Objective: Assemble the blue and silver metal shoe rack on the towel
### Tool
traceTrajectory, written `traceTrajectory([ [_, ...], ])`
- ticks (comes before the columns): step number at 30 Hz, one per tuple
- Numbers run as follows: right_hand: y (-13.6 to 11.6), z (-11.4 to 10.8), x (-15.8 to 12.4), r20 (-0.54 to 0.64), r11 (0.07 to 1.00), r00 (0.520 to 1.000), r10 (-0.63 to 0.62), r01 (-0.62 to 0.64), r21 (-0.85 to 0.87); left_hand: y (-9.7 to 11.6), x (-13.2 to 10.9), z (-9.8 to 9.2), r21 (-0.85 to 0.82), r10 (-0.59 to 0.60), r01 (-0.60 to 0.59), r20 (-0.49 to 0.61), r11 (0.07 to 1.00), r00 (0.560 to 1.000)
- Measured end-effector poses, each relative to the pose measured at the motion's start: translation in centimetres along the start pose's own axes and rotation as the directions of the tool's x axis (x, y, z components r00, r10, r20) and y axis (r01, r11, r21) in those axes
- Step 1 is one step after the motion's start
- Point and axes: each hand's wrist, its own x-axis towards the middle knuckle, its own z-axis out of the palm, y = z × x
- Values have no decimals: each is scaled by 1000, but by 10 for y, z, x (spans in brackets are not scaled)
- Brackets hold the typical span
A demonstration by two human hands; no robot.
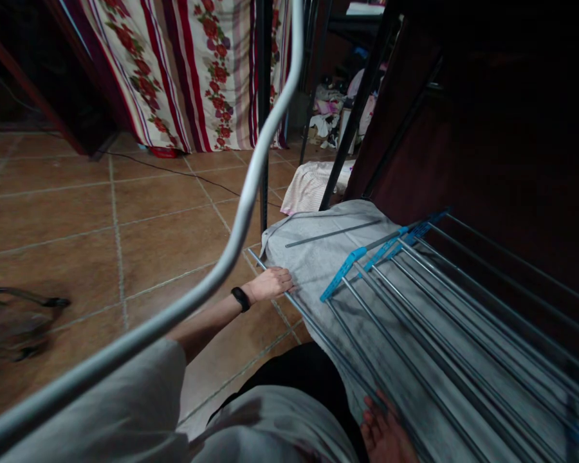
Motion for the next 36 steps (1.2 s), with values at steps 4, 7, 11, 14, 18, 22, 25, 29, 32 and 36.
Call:
traceTrajectory([
  [4, 3, -4, 0, -119, 999, 992, 32, -30, 19, 6, 13, 4, 46, 90, -91, 24, 995, 996],
  [7, 1, -9, -1, -142, 999, 989, 42, -41, 11, 12, 19, 6, 34, 111, -112, 43, 993, 993],
  [11, -6, -16, -2, -131, 1000, 991, 19, -18, 7, 21, 27, 4, 0, 143, -143, 68, 990, 987],
  [14, -13, -17, -7, -80, 993, 996, 30, -20, 113, 33, 31, -2, -42, 168, -166, 70, 985, 983],
  [18, -26, -10, -21, -28, 976, 999, -27, 33, 217, 53, 30, -10, -156, 181, -167, 83, 973, 980],
  [22, -43, 0, -33, -70, 933, 983, -168, 181, 312, 58, 28, -6, -243, 192, -176, 42, 954, 981],
  [25, -54, -2, -38, -111, 889, 965, -238, 262, 375, 58, 27, 3, -287, 240, -233, -13, 929, 971],
  [29, -63, -14, -39, -166, 850, 945, -280, 325, 415, 63, 27, 21, -311, 323, -326, -63, 893, 944],
  [32, -67, -27, -39, -241, 830, 920, -310, 385, 404, 76, 33, 32, -305, 363, -368, -77, 878, 929],
  [36, -73, -46, -43, -336, 818, 891, -306, 427, 386, 107, 62, 26, -336, 397, -383, -29, 861, 917],
])
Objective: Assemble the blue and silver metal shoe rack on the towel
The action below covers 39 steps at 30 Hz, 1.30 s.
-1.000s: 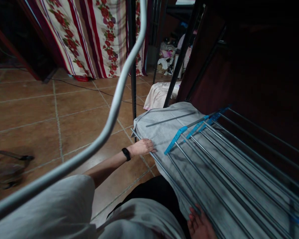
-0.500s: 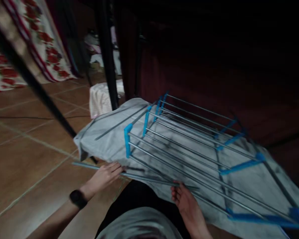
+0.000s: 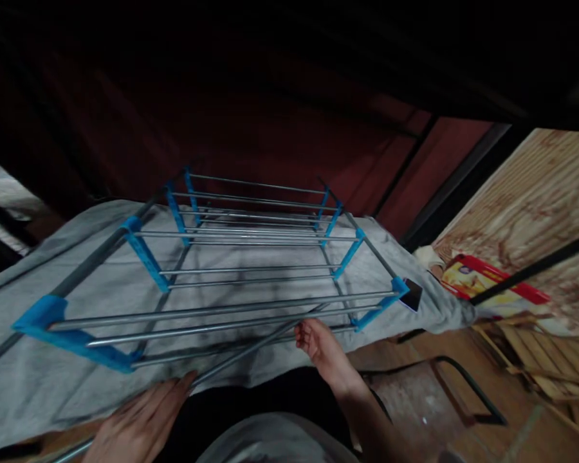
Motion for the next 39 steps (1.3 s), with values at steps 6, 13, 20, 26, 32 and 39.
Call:
traceTrajectory([
  [6, -7, -26, -7, -85, 999, 996, -28, 29, 19, 18, 56, -7, -87, 105, -98, 79, 991, 991],
  [13, 10, -63, -6, -220, 999, 975, -9, 20, 46, 35, 84, 9, -87, 90, -74, 202, 993, 975],
  [20, -4, -86, -1, -268, 992, 959, -87, 108, 63, 53, 122, 23, -108, 70, -42, 264, 993, 962],
  [26, -10, -96, -2, -287, 991, 955, -78, 106, 84, 57, 135, 33, -118, 98, -69, 262, 991, 960],
  [32, -9, -97, 1, -293, 992, 954, -60, 90, 89, 54, 137, 39, -145, 74, -34, 278, 989, 958],
  [39, -5, -101, 7, -267, 990, 957, -110, 131, 61, 52, 138, 44, -141, 48, -6, 299, 990, 953],
])
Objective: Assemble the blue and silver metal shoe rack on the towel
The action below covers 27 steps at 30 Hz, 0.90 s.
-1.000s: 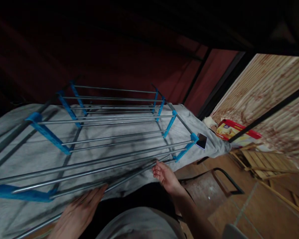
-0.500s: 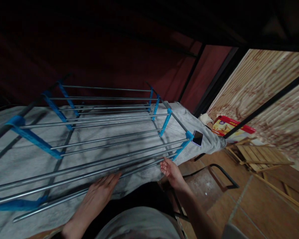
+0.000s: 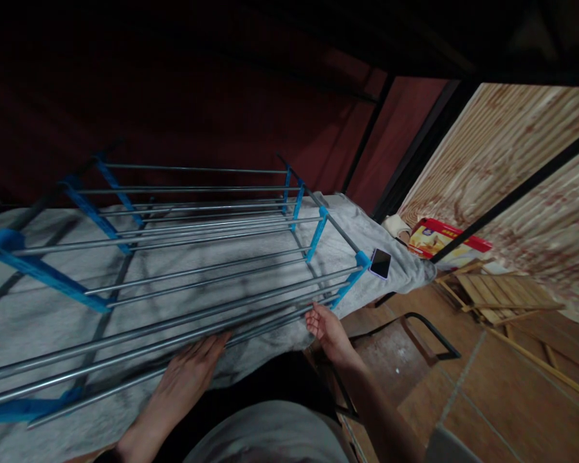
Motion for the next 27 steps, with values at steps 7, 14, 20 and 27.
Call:
traceTrajectory([
  [7, 0, -1, 2, 32, 1000, 999, -17, 17, -10, -1, 1, -4, 7, 2, -2, -19, 1000, 1000],
  [14, 3, -6, 2, 4, 999, 1000, -4, 5, -42, -1, -2, 0, 19, 5, -5, -32, 1000, 999],
  [20, 3, -4, 2, 8, 1000, 1000, -22, 22, -19, -6, -3, 9, 50, 45, -41, -73, 998, 996],
  [27, 0, -1, -2, 14, 999, 999, -37, 37, -35, -4, -2, 2, 52, 69, -65, -88, 997, 994],
])
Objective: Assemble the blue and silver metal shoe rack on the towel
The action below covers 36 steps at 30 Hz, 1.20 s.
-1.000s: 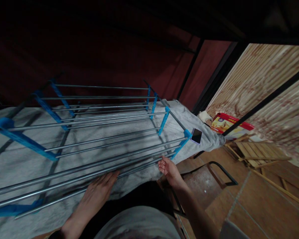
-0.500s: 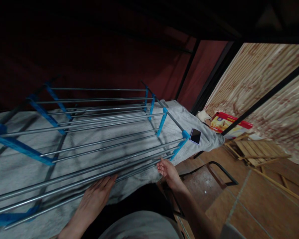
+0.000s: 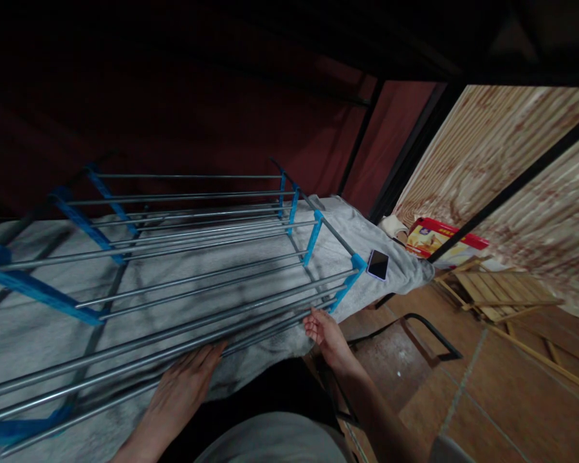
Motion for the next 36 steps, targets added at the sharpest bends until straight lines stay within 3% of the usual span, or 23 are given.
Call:
traceTrajectory([
  [12, -5, 4, -5, -28, 999, 1000, 5, -4, 37, 0, 3, -4, -31, -8, 7, -22, 999, 1000],
  [26, -3, 4, -8, -35, 1000, 999, 29, -29, -3, 14, 15, -24, -120, -80, 88, 74, 989, 994],
  [29, 4, 11, -25, 55, 989, 993, 109, -103, -102, 28, 12, -31, -85, -102, 111, 99, 990, 990],
  [31, 8, 15, -37, 189, 970, 971, 148, -105, -221, 37, 12, -36, -64, -124, 131, 104, 989, 987],
  [34, 7, 19, -45, 301, 893, 953, 34, 106, -437, 45, 13, -40, -60, -123, 131, 118, 990, 985],
  [36, 7, 26, -45, 403, 735, 912, -79, 326, -594, 47, 14, -41, -37, -135, 139, 100, 990, 986],
])
